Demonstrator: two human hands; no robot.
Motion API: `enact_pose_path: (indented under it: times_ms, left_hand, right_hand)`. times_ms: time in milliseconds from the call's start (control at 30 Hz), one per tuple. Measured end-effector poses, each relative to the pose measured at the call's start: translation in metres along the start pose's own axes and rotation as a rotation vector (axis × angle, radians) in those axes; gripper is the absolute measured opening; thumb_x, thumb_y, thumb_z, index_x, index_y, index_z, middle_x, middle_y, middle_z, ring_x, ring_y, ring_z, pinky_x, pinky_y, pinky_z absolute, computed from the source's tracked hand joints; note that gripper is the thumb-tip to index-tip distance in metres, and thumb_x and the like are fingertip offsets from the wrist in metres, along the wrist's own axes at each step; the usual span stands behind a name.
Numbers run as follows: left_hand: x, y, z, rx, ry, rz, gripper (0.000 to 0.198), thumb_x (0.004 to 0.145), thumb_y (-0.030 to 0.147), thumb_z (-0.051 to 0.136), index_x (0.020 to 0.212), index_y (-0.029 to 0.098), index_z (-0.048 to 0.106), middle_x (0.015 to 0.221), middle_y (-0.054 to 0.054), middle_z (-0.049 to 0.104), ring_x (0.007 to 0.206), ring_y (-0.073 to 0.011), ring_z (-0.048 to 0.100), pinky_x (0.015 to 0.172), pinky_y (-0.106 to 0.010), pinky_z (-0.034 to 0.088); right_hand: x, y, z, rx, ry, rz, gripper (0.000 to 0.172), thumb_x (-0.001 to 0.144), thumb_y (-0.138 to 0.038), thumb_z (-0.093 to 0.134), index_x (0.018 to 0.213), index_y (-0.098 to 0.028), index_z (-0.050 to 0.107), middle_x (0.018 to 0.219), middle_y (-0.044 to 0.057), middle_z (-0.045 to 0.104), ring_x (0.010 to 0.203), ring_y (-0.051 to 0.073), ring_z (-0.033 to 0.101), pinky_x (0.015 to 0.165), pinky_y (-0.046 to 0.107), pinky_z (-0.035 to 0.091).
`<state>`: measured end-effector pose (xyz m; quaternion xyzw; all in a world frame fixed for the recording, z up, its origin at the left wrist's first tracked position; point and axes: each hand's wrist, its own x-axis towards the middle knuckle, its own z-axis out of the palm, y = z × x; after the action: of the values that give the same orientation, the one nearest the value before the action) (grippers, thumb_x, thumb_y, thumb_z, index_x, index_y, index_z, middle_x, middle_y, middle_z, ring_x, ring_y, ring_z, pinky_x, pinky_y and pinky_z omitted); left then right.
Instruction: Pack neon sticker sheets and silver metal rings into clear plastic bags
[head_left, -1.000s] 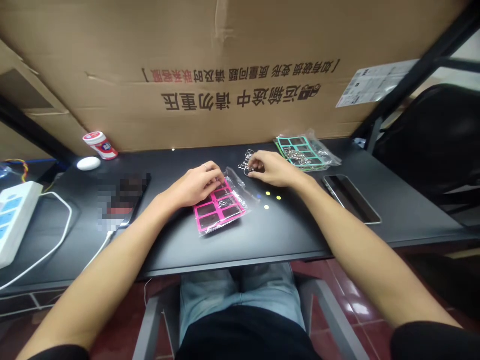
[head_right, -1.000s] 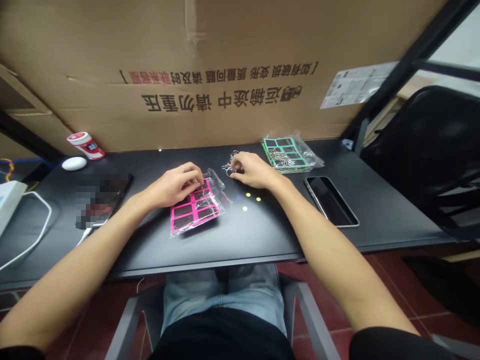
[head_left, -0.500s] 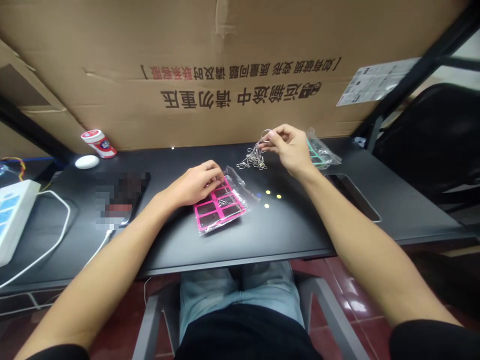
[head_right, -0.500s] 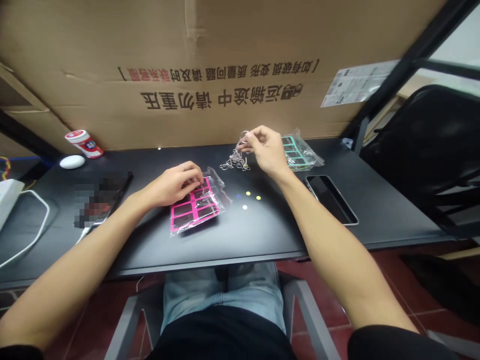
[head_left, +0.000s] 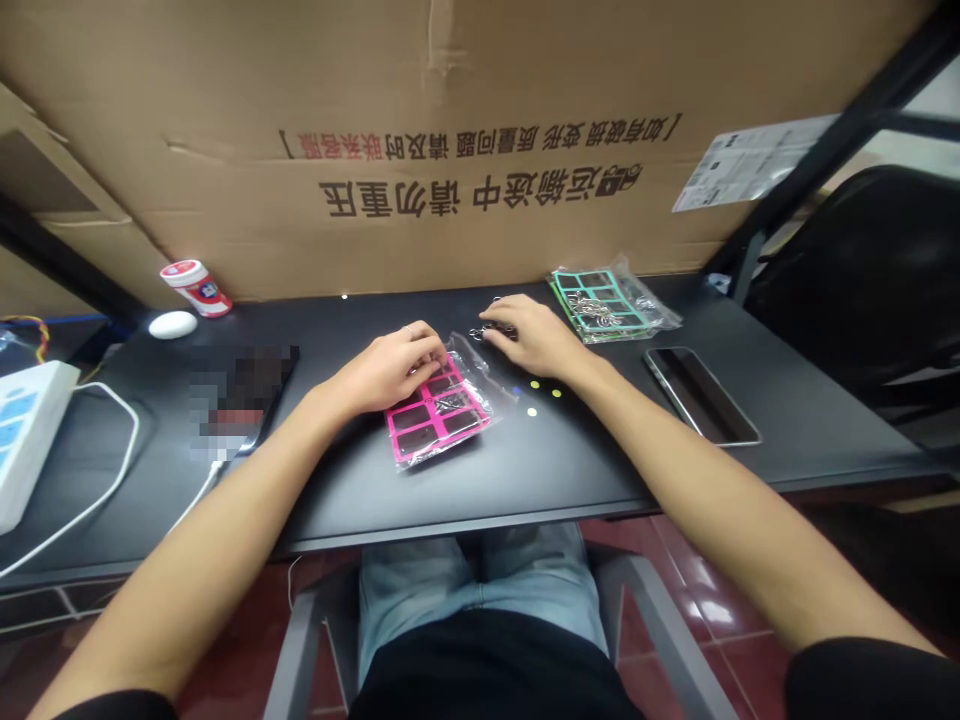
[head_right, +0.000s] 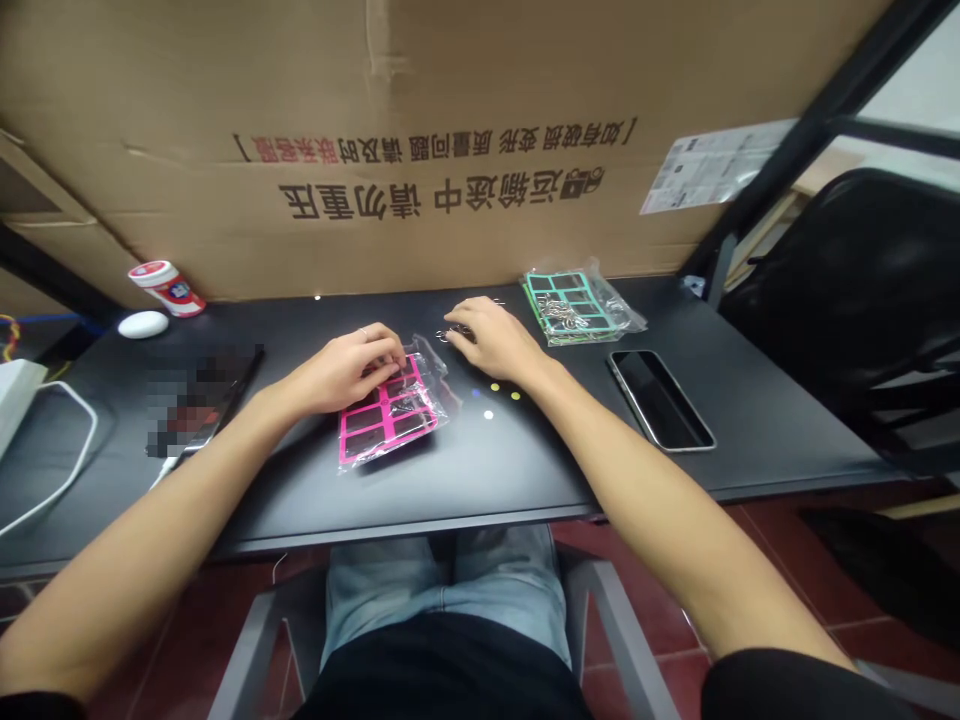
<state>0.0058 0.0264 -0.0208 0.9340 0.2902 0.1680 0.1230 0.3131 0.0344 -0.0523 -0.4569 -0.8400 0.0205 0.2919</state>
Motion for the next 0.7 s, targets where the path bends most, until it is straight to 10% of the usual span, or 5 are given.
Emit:
enact_pose_path:
  times_ms: [300, 567, 700]
  left_hand:
    - [0.000, -0.001, 0.000, 0.006, -0.007, -0.004, 0.023, 0.113, 0.033, 0.052, 0.118, 0.024, 0.073, 0.127, -0.008, 0.070, 0.100, -0.0200, 0.072, 0.089, -0.035, 0.058]
    - [0.000, 0.001, -0.001, 0.002, -0.006, -0.005, 0.024, 0.112, 0.032, 0.052, 0.117, 0.023, 0.074, 0.127, -0.009, 0.070, 0.100, -0.0206, 0.071, 0.092, -0.037, 0.058]
    - [0.001, 0.001, -0.002, 0.007, -0.016, -0.006, 0.023, 0.112, 0.033, 0.052, 0.116, 0.023, 0.073, 0.127, -0.009, 0.069, 0.101, -0.0211, 0.071, 0.092, -0.038, 0.058]
  right_hand:
    - [0.009, -0.015, 0.004, -0.290, -0.203, -0.056, 0.035, 0.114, -0.021, 0.047, 0.118, -0.014, 0.080, 0.120, 0.020, 0.076, 0.111, 0.036, 0.060, 0.097, 0.049, 0.048]
    - [0.002, -0.005, -0.012, -0.059, -0.114, -0.043, 0.031, 0.102, -0.013, 0.053, 0.115, -0.017, 0.081, 0.118, 0.016, 0.078, 0.110, 0.032, 0.065, 0.100, 0.045, 0.051]
    - [-0.001, -0.008, -0.028, 0.214, -0.307, -0.178, 0.034, 0.092, -0.020, 0.067, 0.122, -0.021, 0.082, 0.120, 0.010, 0.078, 0.094, 0.025, 0.068, 0.090, 0.039, 0.055]
